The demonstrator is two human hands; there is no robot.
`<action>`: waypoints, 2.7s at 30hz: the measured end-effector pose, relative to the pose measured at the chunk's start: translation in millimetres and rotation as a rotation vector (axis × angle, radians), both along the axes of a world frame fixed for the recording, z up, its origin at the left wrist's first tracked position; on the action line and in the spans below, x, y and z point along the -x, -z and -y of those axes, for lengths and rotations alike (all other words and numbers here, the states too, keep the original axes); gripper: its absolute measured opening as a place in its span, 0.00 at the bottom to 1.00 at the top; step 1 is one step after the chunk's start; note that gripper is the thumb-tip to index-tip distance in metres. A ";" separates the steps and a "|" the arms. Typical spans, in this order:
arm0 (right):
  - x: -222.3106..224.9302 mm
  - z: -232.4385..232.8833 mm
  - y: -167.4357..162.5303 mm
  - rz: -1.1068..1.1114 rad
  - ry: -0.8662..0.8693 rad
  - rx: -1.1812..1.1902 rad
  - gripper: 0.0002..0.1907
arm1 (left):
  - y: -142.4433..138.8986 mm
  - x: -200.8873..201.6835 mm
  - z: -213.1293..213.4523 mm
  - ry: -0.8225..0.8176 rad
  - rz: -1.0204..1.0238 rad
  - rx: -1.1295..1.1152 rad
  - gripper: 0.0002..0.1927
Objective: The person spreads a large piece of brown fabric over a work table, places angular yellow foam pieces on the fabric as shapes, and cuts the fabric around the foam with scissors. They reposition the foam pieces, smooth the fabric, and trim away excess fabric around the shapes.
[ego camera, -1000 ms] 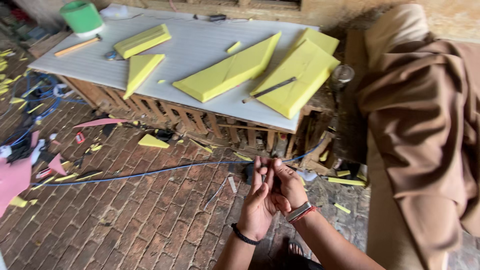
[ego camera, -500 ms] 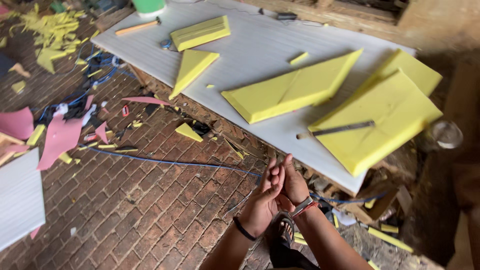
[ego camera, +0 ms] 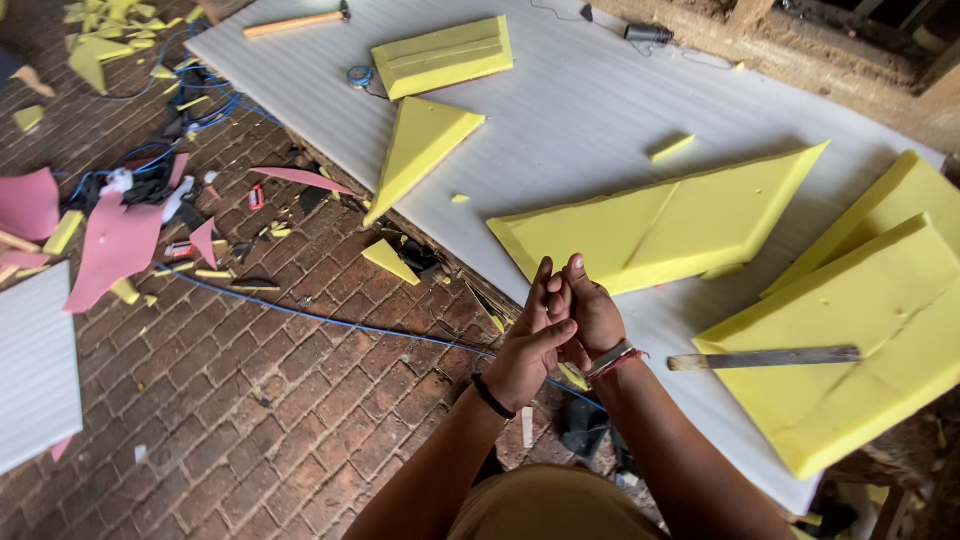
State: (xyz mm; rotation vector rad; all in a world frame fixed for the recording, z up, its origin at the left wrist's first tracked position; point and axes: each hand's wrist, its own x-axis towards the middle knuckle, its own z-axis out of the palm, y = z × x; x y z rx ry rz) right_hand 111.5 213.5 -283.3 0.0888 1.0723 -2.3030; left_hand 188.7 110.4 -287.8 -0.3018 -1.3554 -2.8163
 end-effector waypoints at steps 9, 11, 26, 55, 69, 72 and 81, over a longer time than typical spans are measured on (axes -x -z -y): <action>53.5 78.3 48.6 0.229 0.073 -0.414 0.15 | 91.9 109.0 210.1 -0.181 0.463 1.087 0.28; 52.8 73.0 56.5 0.290 0.185 -0.422 0.13 | 121.7 138.5 275.9 -0.526 0.241 1.308 0.31; -14.8 23.5 70.0 0.343 0.560 -0.559 0.15 | 124.6 163.6 263.2 -0.287 0.673 0.943 0.29; -101.3 -130.2 64.1 0.278 0.902 -0.472 0.19 | 135.6 196.6 59.2 0.120 0.032 1.950 0.47; -69.2 -60.3 103.3 0.355 0.992 -0.463 0.21 | 154.6 235.0 54.3 0.298 0.279 1.753 0.45; -78.3 -48.4 115.9 0.406 1.014 -0.493 0.21 | 139.1 207.8 37.6 0.287 0.079 1.886 0.62; -70.9 -17.6 175.4 0.419 0.892 -0.794 0.22 | 173.8 250.0 38.0 0.346 0.269 1.591 0.57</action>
